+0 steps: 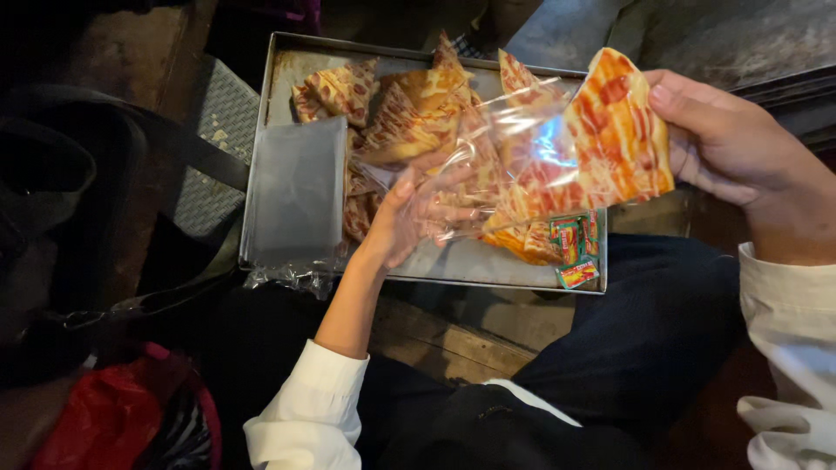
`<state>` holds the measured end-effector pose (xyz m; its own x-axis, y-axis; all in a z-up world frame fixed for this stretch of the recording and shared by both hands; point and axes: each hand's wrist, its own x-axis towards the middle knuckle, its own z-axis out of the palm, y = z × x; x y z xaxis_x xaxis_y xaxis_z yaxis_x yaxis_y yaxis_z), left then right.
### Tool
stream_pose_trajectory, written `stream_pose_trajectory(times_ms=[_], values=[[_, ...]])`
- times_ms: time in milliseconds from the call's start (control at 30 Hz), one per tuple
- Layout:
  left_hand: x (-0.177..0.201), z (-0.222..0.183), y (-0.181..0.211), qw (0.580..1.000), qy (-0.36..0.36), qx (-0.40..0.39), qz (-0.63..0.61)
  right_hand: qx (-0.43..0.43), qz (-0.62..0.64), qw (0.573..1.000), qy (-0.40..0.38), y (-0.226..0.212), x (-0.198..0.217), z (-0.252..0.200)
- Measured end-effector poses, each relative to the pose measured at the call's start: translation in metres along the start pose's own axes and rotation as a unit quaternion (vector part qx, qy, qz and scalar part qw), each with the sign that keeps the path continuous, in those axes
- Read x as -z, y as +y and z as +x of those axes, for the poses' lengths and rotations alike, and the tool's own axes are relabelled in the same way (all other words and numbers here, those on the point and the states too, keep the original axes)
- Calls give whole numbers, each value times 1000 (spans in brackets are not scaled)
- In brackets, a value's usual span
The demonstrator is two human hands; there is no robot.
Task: The person places individual pizza slices into plastic bags, adds a condiment packet, and seals the bags with tape.
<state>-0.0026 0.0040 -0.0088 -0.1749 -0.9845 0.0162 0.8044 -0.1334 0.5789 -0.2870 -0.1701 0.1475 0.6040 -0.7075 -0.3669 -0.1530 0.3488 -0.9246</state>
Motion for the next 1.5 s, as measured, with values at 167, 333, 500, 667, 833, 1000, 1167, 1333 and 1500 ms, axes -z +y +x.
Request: stream_pose_trajectory(times_ms=[167, 333, 500, 667, 833, 1000, 1167, 1333, 1500], values=[[-1, 1, -2, 1000, 1, 4, 11, 0, 12, 1000, 3, 1, -8, -1], [-4, 2, -3, 999, 32, 7, 42, -128, -123, 984, 12, 1, -27, -4], [4, 3, -13, 999, 16, 19, 29, -111, -54, 991, -41, 35, -7, 10], [-2, 1, -9, 997, -19, 65, 34, -107, -62, 992, -11, 48, -15, 7], [-6, -2, -10, 993, -61, 96, -16, -227, -220, 949, 3, 19, -46, 0], [-9, -4, -14, 991, -68, 104, -46, -199, -141, 964, -103, 36, -25, 10], [-21, -9, -7, 993, -68, 99, -1, -200, -220, 951, -85, 37, -37, 18], [22, -3, -37, 997, -4, 76, 5, -122, -220, 962, -103, 62, -24, 27], [55, 5, -55, 997, 39, 52, -46, -82, -209, 971, -84, 54, -28, 17]])
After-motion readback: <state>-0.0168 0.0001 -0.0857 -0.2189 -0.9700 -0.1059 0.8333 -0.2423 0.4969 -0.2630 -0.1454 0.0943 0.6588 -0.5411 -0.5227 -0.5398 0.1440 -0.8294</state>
